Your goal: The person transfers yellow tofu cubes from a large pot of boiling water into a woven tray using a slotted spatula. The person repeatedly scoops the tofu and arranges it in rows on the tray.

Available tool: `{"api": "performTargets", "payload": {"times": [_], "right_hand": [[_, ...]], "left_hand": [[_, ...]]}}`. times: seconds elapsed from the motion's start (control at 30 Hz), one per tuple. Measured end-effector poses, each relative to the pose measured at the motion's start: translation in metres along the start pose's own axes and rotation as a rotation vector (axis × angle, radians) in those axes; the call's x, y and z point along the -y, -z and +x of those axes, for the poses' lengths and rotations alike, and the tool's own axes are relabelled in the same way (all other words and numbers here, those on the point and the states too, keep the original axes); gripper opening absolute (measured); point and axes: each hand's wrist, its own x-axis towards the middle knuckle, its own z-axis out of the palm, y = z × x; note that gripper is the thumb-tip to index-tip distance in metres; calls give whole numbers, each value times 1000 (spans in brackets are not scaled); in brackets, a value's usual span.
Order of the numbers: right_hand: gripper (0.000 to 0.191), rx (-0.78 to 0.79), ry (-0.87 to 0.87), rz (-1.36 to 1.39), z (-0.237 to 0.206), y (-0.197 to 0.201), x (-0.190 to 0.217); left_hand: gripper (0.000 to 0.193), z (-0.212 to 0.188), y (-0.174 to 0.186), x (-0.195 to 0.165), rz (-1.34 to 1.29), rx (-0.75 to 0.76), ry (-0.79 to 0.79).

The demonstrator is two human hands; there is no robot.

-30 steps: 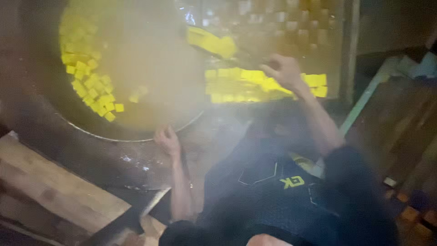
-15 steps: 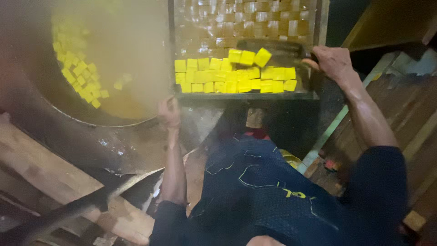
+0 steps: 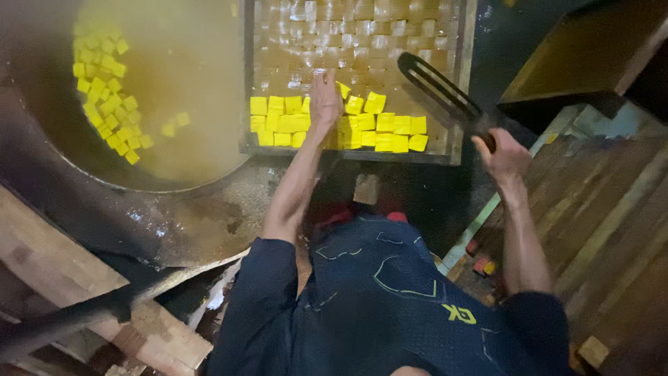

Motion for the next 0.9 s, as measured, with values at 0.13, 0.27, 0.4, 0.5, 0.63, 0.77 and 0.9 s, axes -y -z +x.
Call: {"api": "performTargets", "payload": {"times": [0.13, 0.27, 0.4, 0.5, 0.63, 0.77, 0.9], "right_hand": [[39, 69, -282, 135, -56, 7, -12], [41, -138, -472, 289, -101, -2, 4], [38, -128, -621, 398, -127, -5, 11], [36, -132, -634, 289, -149, 1, 7], [33, -170, -774, 362, -175, 8, 2], [28, -241, -1010, 756, -182, 2, 6], [25, -226, -942, 719, -186, -2, 13]], "left_hand": [[39, 0, -16, -21, 185, 231, 5], [40, -1, -45, -48, 68, 139, -465], [30, -13, -49, -46, 155, 310, -499], [27, -26, -34, -28, 68, 189, -498], [26, -21, -14, -15, -116, -7, 61], [51, -4, 7, -14, 73, 48, 643], [66, 9, 2, -26, 198, 223, 622]]}}
